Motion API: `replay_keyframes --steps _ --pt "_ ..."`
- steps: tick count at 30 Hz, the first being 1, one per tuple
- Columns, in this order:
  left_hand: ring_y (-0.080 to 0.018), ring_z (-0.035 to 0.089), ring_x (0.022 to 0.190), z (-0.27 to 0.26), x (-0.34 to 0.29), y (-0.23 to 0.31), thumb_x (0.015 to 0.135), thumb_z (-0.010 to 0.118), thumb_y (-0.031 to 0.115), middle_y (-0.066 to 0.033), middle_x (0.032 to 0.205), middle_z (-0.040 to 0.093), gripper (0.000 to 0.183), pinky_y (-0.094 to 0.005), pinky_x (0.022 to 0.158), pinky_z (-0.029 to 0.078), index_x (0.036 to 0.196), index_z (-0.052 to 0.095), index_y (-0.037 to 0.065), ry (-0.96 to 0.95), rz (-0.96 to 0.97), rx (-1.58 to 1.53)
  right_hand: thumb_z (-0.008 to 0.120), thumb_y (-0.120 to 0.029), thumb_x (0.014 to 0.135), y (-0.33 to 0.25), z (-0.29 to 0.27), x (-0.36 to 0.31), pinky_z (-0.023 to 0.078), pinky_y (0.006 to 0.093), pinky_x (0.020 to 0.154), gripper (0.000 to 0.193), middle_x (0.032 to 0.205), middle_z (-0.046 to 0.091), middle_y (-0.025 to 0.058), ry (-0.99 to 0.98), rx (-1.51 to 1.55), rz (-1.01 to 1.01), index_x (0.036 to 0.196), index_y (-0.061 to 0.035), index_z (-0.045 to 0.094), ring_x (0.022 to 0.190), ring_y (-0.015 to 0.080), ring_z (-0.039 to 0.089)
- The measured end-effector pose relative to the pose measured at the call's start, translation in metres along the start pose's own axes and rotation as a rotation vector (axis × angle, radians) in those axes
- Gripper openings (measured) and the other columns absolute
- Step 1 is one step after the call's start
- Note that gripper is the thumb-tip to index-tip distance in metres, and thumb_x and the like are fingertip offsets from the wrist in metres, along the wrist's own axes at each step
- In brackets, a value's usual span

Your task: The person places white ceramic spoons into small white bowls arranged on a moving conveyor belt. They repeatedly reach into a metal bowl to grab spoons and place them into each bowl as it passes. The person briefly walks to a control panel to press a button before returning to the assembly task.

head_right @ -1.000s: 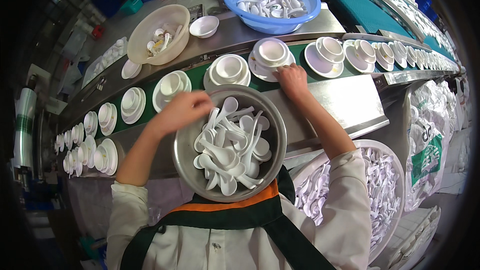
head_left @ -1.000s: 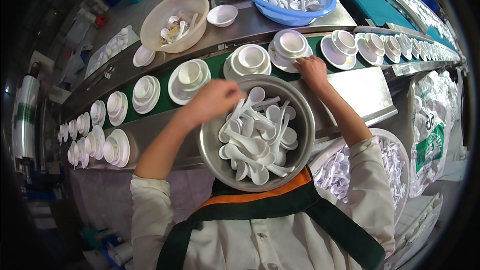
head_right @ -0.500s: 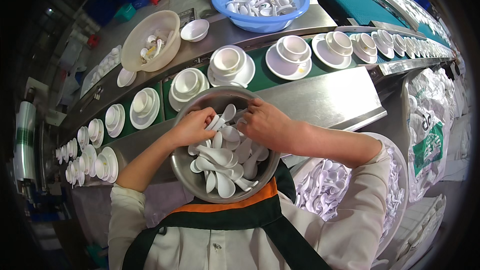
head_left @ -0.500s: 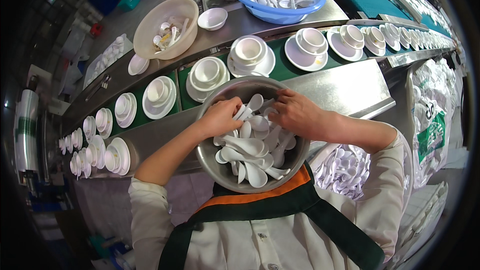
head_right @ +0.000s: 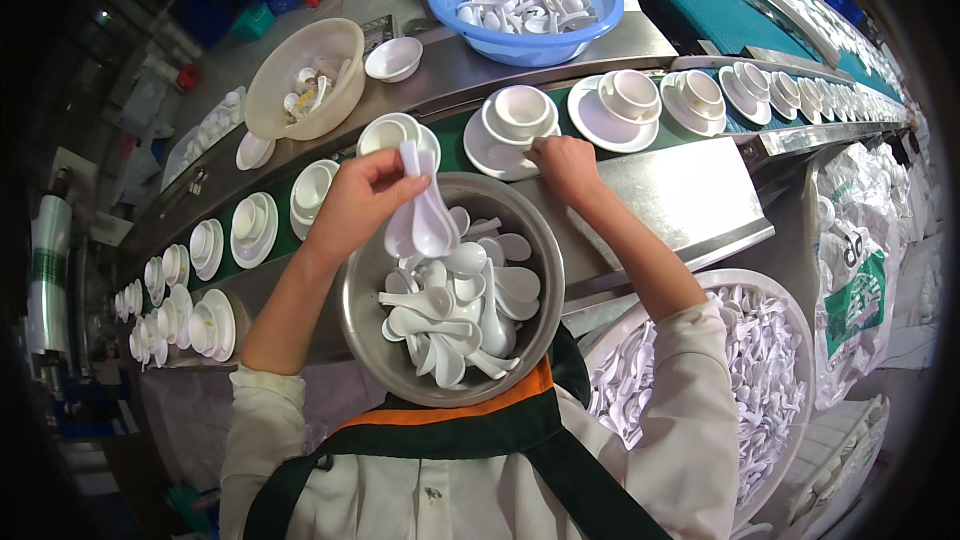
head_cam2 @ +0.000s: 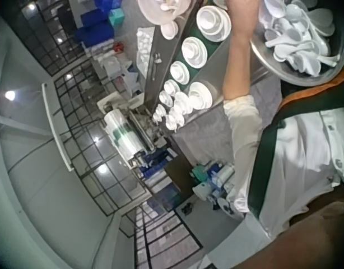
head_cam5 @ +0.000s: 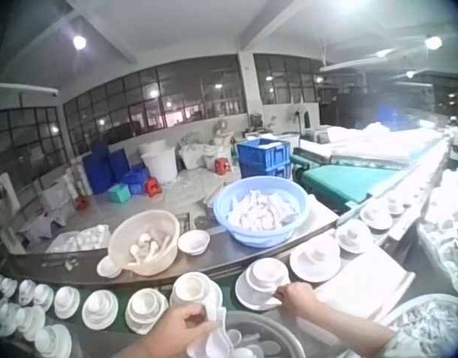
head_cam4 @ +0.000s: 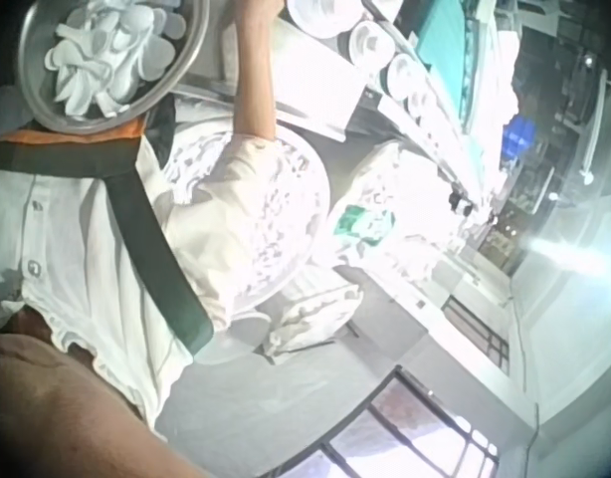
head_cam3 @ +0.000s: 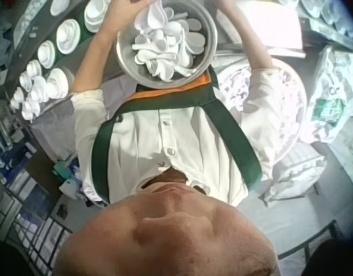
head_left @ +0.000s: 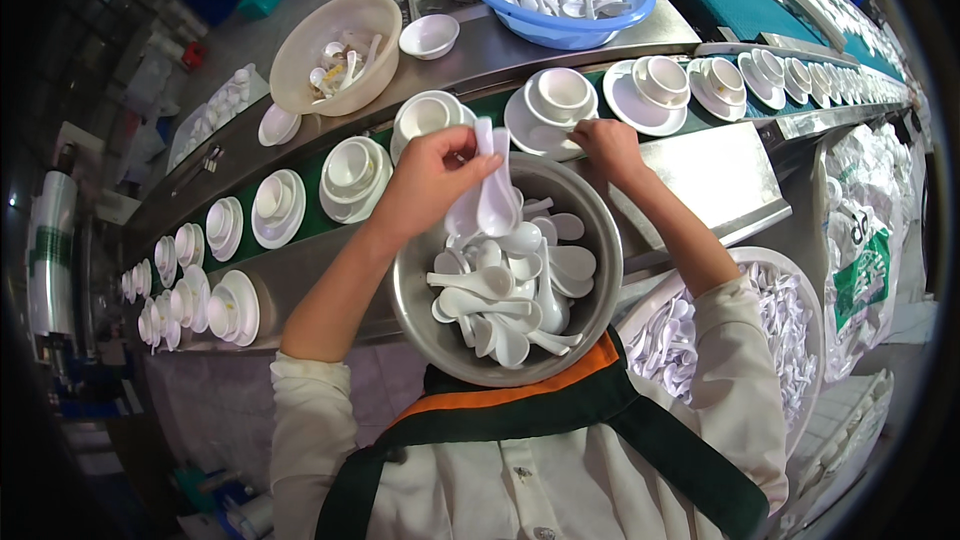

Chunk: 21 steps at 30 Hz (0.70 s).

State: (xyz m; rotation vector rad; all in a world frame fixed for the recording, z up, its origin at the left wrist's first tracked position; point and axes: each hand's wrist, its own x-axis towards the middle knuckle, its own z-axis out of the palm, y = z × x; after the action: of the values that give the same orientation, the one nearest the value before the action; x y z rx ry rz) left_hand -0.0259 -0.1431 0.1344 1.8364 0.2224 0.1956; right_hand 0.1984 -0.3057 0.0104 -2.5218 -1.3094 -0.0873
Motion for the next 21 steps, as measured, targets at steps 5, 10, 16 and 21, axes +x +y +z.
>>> replay_keyframes --steps 5,10,16,21 --pt "-0.0094 0.059 0.083 0.004 0.027 -0.005 0.086 0.061 0.016 -0.0039 0.091 0.064 0.022 -0.0241 0.078 0.046 0.102 0.061 -0.001 0.096 -0.029 -0.314 0.059 -0.031 0.087 -0.031 -0.027 0.002 0.05 0.0316 0.067 0.03 0.079 0.066 0.0088 0.063 0.499 -0.072 0.093 -0.0031 0.066 0.074 0.0187 0.062" --pt "-0.0119 0.061 0.08 0.009 0.057 -0.026 0.087 0.061 0.017 -0.0068 0.092 0.063 0.025 -0.0267 0.075 0.05 0.104 0.059 -0.002 0.106 -0.074 -0.457 0.056 -0.017 0.091 -0.063 -0.073 -0.011 0.049 0.0224 0.066 0.019 0.081 0.063 0.0013 -0.123 0.928 -0.141 0.097 0.0001 0.063 0.075 0.0075 0.058" --pt "-0.0106 0.06 0.074 0.006 0.059 -0.039 0.088 0.061 0.02 -0.0044 0.086 0.063 0.02 -0.0262 0.069 0.05 0.097 0.06 0.001 0.178 -0.195 -0.419 0.053 -0.02 0.092 -0.035 -0.055 0.001 0.052 0.0222 0.057 0.025 0.084 0.063 0.0046 -0.234 0.994 0.141 0.103 0.0007 0.061 0.071 0.0087 0.06" --pt "-0.0136 0.062 0.072 0.004 0.064 -0.052 0.087 0.061 0.021 -0.0077 0.084 0.064 0.022 -0.0275 0.067 0.051 0.095 0.061 0.0 0.198 -0.242 -0.472 0.045 -0.03 0.096 -0.037 -0.029 0.005 0.053 0.0262 0.067 0.035 0.096 0.063 0.0064 -0.491 1.014 0.17 0.111 -0.0023 0.059 0.082 0.0113 0.06"
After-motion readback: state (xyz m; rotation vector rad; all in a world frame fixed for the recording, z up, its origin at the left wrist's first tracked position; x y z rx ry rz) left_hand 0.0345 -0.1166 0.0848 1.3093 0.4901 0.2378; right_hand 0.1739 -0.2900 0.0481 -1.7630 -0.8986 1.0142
